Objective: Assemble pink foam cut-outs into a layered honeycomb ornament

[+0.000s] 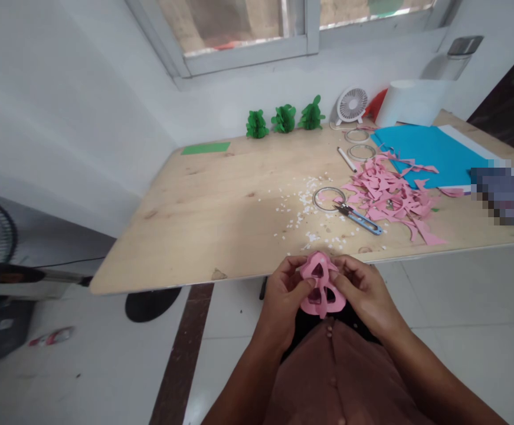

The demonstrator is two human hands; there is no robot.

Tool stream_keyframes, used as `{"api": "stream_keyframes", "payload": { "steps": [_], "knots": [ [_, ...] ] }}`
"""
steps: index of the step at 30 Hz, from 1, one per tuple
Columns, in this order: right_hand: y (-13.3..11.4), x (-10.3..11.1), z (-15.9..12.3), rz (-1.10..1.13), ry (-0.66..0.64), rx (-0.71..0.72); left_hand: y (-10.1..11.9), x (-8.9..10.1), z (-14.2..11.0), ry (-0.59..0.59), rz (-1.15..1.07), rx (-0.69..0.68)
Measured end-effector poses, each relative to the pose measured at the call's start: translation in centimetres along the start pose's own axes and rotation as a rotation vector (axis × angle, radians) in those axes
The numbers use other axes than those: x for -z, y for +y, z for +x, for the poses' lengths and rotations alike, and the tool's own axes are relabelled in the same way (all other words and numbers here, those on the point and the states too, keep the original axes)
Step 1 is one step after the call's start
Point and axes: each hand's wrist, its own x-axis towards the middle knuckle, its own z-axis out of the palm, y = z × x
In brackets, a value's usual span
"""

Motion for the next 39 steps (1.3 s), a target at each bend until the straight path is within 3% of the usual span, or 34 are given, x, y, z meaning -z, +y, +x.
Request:
{"api": "stream_keyframes", "payload": {
  "steps": [13, 23, 39],
  "knots": [
    [1.3, -0.5, -1.5, -0.091, 0.081, 0.115, -0.5, -0.7, 0.4, 0.163, -0.055, -0.106],
    [1.6, -0.5, -1.4, -0.116, 0.102, 0.105, -0.8, -1.6, 0.1, 0.144, 0.093, -0.158],
    [1.1, -0.4, -1.5, -0.057, 0.060, 0.093, -1.0, -1.5, 0.3, 0.153, 0.101, -0.168]
  ]
}}
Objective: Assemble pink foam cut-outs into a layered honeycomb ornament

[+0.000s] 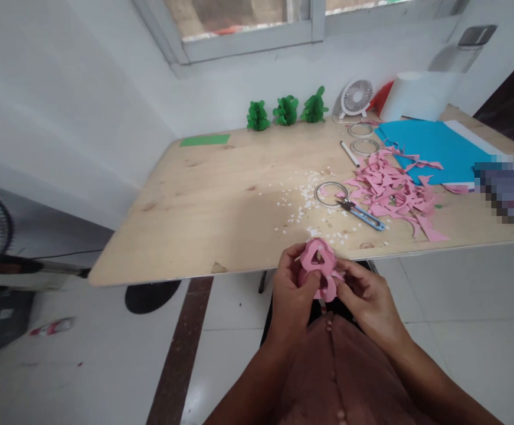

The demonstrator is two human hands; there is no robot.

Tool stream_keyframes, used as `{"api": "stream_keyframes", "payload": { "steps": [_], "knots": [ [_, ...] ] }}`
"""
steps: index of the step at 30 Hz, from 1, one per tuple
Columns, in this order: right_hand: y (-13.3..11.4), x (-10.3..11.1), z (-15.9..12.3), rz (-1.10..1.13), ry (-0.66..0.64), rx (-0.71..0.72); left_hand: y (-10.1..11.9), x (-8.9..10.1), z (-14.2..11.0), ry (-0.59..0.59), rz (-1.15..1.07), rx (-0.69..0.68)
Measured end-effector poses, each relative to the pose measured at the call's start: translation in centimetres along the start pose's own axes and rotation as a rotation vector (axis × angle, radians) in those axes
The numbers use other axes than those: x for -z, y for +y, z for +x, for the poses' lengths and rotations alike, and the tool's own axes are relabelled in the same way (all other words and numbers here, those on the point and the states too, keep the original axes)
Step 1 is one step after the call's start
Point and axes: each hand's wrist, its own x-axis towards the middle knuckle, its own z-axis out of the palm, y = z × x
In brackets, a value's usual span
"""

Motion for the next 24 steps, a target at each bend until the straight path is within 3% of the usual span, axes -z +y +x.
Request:
{"api": "stream_keyframes", "payload": {
  "steps": [11, 24],
  "knots": [
    [0.4, 0.0, 0.0, -0.001, -0.001, 0.008, -0.1, 0.0, -0.2, 0.009, -0.006, -0.010],
    [0.1, -0.2, 0.3, -0.162, 0.105, 0.144, -1.7, -0.3, -1.1, 0.061, 0.103, -0.312]
  ]
}}
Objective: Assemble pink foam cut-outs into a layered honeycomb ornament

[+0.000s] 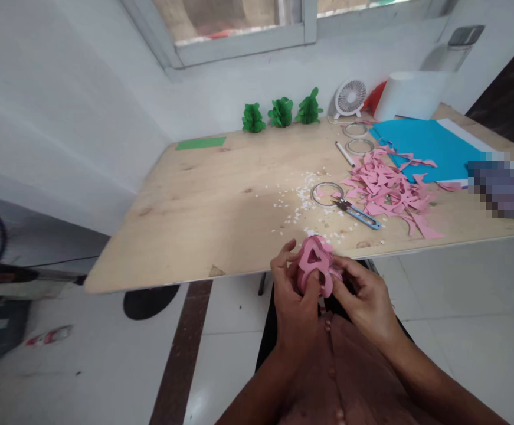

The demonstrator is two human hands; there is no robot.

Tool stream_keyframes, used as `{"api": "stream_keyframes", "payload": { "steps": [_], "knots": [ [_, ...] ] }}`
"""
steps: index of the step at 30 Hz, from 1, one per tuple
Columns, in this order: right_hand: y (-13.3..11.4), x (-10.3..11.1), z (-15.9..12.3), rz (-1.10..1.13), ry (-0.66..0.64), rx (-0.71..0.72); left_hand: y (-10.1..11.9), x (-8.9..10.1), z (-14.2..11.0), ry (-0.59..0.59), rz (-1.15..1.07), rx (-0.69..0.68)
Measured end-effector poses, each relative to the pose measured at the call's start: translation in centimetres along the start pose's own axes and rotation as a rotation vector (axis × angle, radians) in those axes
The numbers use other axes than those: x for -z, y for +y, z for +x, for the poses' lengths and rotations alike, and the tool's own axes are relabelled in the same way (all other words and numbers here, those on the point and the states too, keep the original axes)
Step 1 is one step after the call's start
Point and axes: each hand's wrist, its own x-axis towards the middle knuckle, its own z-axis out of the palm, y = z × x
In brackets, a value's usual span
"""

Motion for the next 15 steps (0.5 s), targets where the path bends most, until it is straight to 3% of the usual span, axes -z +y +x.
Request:
{"api": "stream_keyframes", "payload": {
  "steps": [15],
  "knots": [
    [-0.68, -0.22, 0.01, 0.011, 0.008, -0.062, -0.51, 0.45, -0.05, -0.018, 0.287, -0.290]
  ]
}}
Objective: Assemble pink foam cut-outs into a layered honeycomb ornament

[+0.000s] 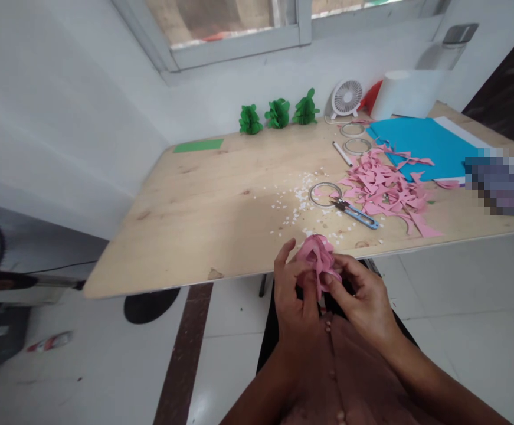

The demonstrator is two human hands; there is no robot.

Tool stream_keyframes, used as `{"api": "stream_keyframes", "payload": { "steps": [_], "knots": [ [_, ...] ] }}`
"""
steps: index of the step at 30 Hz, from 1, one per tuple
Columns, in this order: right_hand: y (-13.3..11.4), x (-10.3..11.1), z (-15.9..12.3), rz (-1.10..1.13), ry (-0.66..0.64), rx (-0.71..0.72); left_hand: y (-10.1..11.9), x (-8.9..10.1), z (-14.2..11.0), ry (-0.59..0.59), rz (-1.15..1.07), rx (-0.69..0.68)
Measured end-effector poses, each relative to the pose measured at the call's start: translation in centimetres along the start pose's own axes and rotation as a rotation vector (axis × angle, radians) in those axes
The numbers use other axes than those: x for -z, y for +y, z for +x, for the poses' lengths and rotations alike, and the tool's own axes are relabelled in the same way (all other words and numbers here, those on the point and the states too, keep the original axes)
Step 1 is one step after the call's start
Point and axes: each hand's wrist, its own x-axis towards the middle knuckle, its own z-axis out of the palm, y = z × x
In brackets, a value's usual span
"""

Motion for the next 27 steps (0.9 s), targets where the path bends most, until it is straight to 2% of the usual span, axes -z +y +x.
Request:
{"api": "stream_keyframes", "payload": {
  "steps": [3, 11, 16, 22, 27],
  "knots": [
    [-0.3, -0.1, 0.1, -0.017, -0.002, 0.017, 0.2, 0.2, 0.3, -0.043, 0.033, -0.009],
    [-0.6, -0.3, 0.2, 0.011, 0.001, 0.028, -0.2, 1.0, 0.9, -0.084, 0.009, 0.136],
    [-0.4, -0.3, 0.1, -0.003, 0.007, 0.029, -0.3, 1.0, 0.9, -0.125, -0.064, 0.168],
    [-0.4, 0.0, 0.1, -0.032, -0.017, 0.058, -0.3, 1.1, 1.0, -0.186, -0.049, 0.184],
    [-0.6, 0.1, 0.1, -0.060, -0.030, 0.065, -0.2, 1.2, 1.1, -0.184, -0.052, 0.202]
  ]
}}
